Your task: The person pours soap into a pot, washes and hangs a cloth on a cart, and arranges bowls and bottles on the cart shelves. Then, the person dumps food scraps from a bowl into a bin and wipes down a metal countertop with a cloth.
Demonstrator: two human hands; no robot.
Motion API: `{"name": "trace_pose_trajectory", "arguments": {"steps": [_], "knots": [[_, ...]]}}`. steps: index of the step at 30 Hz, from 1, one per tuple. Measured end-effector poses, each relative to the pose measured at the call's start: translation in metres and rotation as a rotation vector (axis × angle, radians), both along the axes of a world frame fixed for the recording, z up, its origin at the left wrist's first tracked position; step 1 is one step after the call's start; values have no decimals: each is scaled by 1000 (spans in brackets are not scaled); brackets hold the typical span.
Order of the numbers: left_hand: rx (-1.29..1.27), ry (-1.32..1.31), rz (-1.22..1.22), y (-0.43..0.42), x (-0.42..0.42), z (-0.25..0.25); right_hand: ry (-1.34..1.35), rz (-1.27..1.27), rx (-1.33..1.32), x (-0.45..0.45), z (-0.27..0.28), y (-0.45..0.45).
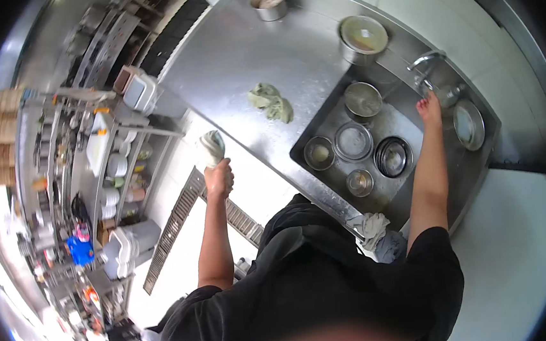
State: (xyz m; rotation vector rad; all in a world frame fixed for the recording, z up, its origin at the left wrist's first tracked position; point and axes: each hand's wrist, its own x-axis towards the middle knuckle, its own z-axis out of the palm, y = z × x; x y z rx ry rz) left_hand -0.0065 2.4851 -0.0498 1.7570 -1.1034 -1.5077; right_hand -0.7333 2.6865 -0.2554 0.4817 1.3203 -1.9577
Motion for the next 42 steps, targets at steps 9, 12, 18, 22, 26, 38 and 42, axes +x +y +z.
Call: {"name": "trace_pose_trajectory", "arguments": {"steps": [9, 12, 18, 22, 26, 38, 42], "knots": [[52, -116, 505, 83, 205, -23, 1046, 254, 310, 374, 23, -93], [106, 64, 539, 106, 239, -36, 1040, 932, -39, 520, 154, -119], [251, 160, 25, 84, 229, 13, 2269, 1414, -748, 689, 236, -162], [298, 290, -255, 70, 275, 33, 2265, 1477, -906, 788, 232, -197], [299, 340, -454, 50, 371, 34, 2245, 1538, -1205, 896, 236, -242], [78, -745, -301, -42, 616, 72, 2400, 1902, -1351, 1197, 275, -367], [88, -1043, -262, -72, 687, 102, 2488, 1812, -1257, 1281, 284, -396]]}}
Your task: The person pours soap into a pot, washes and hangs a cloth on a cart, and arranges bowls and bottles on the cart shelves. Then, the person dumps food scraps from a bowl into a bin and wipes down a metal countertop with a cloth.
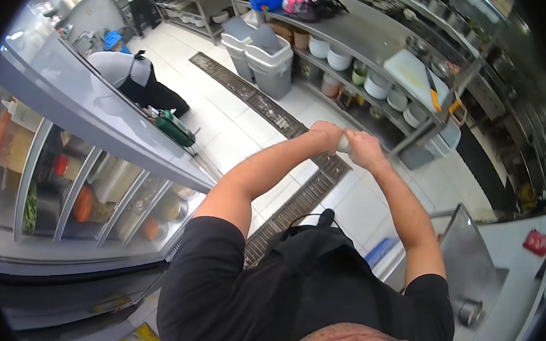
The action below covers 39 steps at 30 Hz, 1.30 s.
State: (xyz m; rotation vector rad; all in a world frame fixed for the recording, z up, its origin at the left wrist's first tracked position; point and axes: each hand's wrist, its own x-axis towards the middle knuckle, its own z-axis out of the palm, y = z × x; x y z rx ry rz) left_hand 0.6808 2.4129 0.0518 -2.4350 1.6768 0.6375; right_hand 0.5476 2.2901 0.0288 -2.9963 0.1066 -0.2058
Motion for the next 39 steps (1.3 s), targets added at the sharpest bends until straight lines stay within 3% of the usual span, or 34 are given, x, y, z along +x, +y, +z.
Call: {"name": "trace_pose_trajectory", "arguments": {"steps": [4, 13, 24, 31, 35, 39], "knots": [[-209, -208, 37, -49, 73, -17, -105, -77, -10, 72, -6, -49], [-321, -411, -47, -184, 262, -26, -279, -64, 114, 265, -33, -196], [-367, -805, 0, -178, 593, 60, -204, 15, 428, 618, 36, -203], [-327, -838, -50, -159, 794, 98, -352, 22, 786, 841, 26, -172], [-363, -795, -209, -175, 887, 98, -60, -101, 1383, 902, 38, -167], [-342, -760, -393, -182, 950, 91, 105, -121, 1782, 943, 23, -166]]}}
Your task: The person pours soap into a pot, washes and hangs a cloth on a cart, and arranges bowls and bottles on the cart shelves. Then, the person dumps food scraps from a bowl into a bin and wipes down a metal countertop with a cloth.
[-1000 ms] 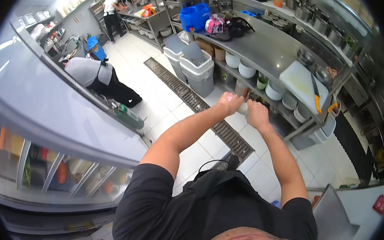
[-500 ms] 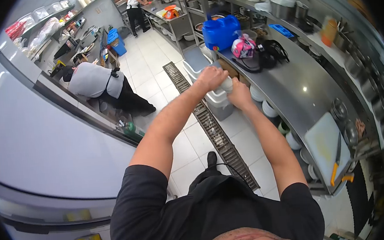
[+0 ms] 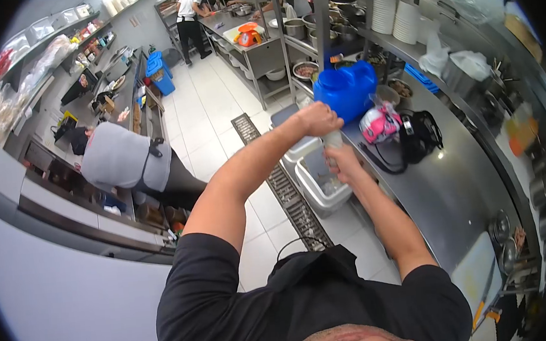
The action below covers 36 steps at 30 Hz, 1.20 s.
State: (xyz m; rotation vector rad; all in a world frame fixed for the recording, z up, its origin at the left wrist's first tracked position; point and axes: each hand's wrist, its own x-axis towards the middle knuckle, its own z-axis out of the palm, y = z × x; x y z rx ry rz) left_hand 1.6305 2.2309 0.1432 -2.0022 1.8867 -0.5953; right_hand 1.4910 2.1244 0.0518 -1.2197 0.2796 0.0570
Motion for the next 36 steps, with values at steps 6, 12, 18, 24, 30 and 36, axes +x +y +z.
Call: {"name": "trace_pose_trajectory", "arguments": {"steps": [6, 12, 18, 24, 30, 36], "knots": [[69, 143, -221, -16, 89, -35, 135, 208, 731, 61, -37, -5], [-130, 622, -147, -22, 168, -64, 123, 344, 1360, 126, -33, -10], [-472, 1050, 19, -39, 202, -123, 86, 175, 1550, 182, 0, -12], [-722, 1722, 475, -47, 191, -202, 174, -123, 1474, 236, -38, -2], [-897, 2086, 803, -29, 173, -260, 213, -302, 1408, 272, -91, 15], [-1012, 2177, 964, -31, 158, -298, 216, -432, 1298, 283, -117, 20]]}}
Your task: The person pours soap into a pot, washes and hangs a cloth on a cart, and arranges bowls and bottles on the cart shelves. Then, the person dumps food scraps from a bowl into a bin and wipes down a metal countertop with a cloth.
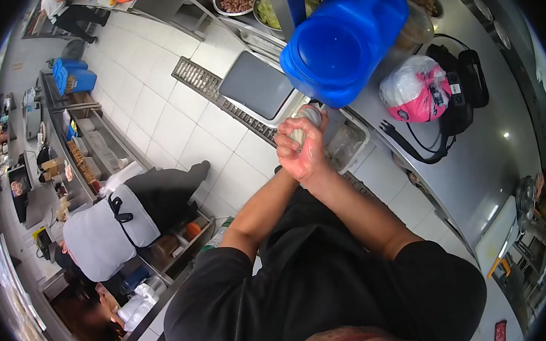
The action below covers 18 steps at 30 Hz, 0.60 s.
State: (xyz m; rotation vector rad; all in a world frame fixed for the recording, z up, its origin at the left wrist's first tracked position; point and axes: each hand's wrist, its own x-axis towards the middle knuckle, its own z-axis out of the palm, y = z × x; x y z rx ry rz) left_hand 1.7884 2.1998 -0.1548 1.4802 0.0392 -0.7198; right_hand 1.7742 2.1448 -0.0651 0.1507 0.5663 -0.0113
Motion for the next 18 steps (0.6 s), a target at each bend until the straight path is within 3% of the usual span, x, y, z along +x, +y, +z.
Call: {"name": "trace_pose_trajectory", "arguments": {"steps": [10, 18], "knots": [[34, 41, 87, -6, -18, -23, -42, -12, -37, -4, -31, 9], [68, -11, 97, 0, -17, -6, -165, 27, 56, -22, -1, -1]]}}
